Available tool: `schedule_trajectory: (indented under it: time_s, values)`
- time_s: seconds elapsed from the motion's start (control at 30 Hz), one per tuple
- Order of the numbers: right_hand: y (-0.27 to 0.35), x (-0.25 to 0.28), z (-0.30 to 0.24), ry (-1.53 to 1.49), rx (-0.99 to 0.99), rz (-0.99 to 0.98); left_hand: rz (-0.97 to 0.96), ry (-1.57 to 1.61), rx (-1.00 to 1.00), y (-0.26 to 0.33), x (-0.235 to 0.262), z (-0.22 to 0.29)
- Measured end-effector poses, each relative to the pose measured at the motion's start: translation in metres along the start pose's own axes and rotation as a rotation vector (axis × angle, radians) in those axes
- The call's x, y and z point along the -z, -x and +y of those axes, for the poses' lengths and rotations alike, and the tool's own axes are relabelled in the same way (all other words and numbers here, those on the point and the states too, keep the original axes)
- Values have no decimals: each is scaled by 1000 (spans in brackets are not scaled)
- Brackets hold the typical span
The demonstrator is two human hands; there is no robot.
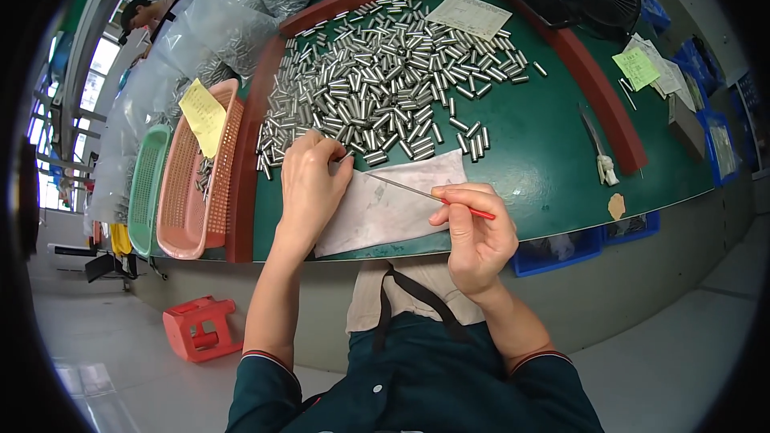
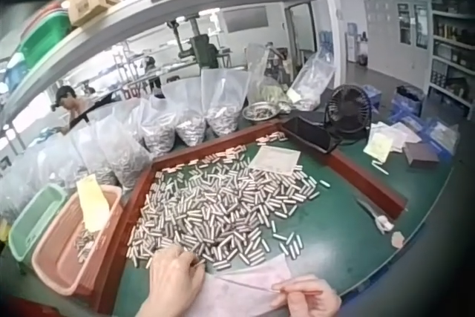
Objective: Inspecting small metal tubes by running a thin rod through them and sorting them at a workbench.
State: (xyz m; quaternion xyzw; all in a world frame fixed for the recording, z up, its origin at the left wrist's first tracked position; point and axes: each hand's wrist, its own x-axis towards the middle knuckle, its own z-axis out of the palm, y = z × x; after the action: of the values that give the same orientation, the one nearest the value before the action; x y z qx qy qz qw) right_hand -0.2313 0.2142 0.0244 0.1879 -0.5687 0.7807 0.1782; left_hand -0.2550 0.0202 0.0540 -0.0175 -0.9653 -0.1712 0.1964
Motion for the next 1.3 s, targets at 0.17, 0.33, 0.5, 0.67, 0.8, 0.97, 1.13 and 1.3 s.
schedule_trajectory:
  time_s: [0.17,0.33,0.5,0.67,0.8,0.97,1.13,1.3]
  values:
    - [0,-3,0,7,-3,-16,66,-25,-54,3,6,3]
    - [-1,-2,1,19,-5,9,44,481,166,57,65,5]
    - [22,-22,-13,-47,188,-191,138,1687,896,161,60,-23]
    - [58,-68,-11,-96,208,-707,354,2043,1144,219,42,-33]
    - [80,-88,-1,-105,184,-791,393,2080,1161,235,41,-37]
    - [87,-100,0,-70,204,-818,398,2103,1159,243,43,-42]
    - [89,-104,0,-50,217,-813,386,2094,1149,246,43,-46]
    - [91,-106,1,-35,192,-831,372,2051,1150,245,45,-46]
